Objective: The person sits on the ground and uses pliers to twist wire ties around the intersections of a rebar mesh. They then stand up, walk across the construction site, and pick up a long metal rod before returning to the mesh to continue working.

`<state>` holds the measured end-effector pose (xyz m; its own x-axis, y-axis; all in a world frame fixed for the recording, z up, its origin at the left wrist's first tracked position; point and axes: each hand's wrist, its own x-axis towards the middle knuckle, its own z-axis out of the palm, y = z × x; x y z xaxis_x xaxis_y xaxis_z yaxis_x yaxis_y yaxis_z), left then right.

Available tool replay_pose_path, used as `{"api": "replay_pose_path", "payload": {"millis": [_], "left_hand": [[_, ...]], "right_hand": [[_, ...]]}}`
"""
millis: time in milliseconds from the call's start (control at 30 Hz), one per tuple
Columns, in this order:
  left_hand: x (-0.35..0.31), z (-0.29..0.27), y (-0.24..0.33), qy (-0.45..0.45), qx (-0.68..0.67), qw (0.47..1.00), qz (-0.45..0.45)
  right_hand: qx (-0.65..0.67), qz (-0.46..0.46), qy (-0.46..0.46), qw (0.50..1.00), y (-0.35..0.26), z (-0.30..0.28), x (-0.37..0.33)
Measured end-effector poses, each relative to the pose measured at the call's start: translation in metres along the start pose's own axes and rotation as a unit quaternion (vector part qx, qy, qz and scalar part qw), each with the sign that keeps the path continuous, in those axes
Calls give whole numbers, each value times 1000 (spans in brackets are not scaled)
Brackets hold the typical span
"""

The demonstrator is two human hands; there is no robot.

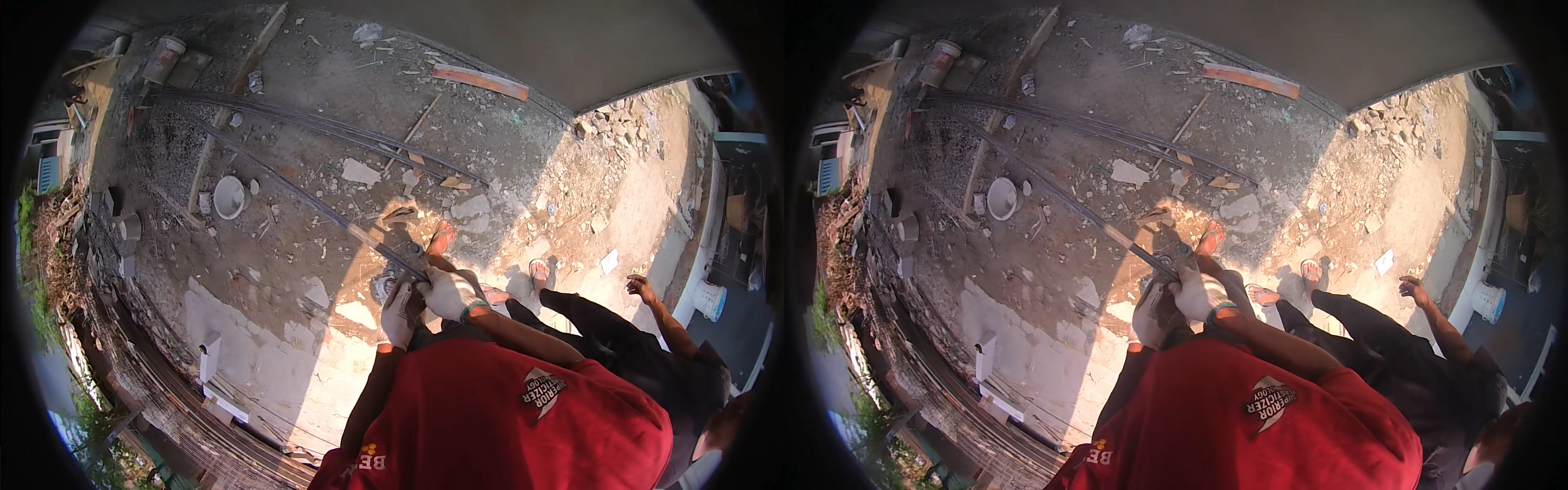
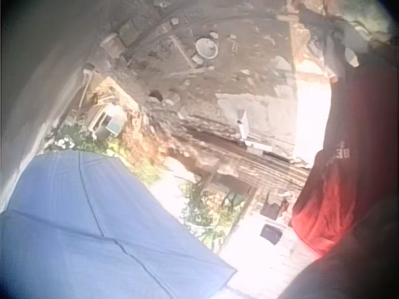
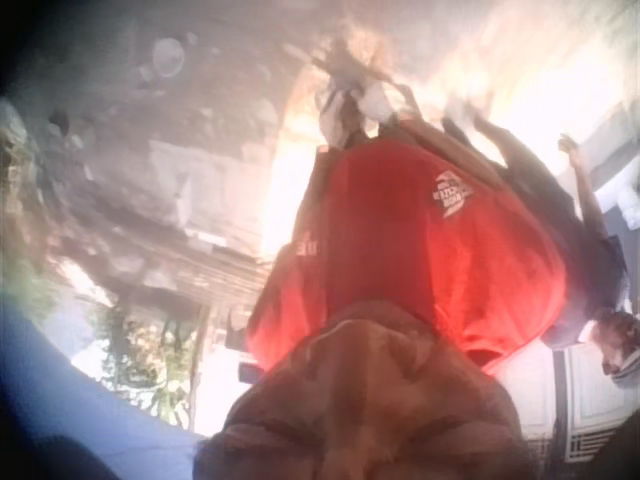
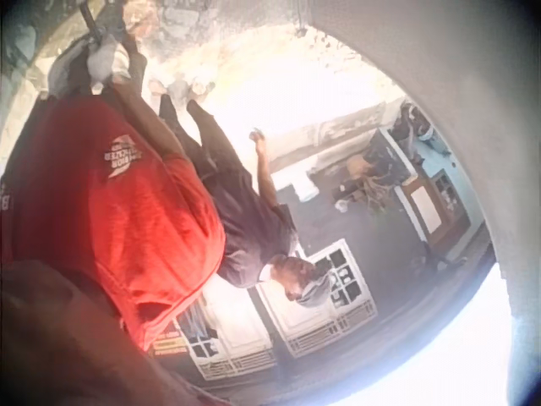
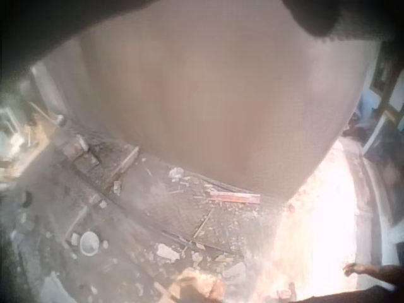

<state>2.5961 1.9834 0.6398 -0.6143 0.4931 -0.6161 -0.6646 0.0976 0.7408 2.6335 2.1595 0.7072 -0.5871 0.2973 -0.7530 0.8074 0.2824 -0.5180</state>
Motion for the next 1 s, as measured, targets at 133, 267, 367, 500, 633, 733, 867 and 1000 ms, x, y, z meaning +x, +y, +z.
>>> {"api": "replay_pose_path", "payload": {"millis": [133, 267, 367, 500, 633, 733, 867, 1000], "left_hand": [[-10, -38, -14, 70, -119, 989, -46], [-19, -78, -18, 129, 106, 983, -76], [-36, -129, -41, 137, 136, 981, 0], [-62, -161, -55, 135, 9, 991, -6], [-107, -145, -7, 75, -182, 980, 24], [-137, -150, 13, 105, 145, 973, 147], [-135, -187, -15, 139, 451, 879, 69], [-154, -165, 14, 206, -6, 979, 6]], "right_hand": [[-39, -32, -30, 998, -34, 55, -28], [-100, -106, -76, 986, -62, 81, -74], [-156, -234, -147, 948, -11, 151, -21], [-279, -242, -144, 918, -82, 130, -105], [-145, -319, 35, 936, -90, 136, -111], [-188, -270, -44, 943, -143, 137, -120], [-198, -317, -77, 924, -158, 154, -95], [-209, -384, -22, 899, -156, 174, -79]]}}
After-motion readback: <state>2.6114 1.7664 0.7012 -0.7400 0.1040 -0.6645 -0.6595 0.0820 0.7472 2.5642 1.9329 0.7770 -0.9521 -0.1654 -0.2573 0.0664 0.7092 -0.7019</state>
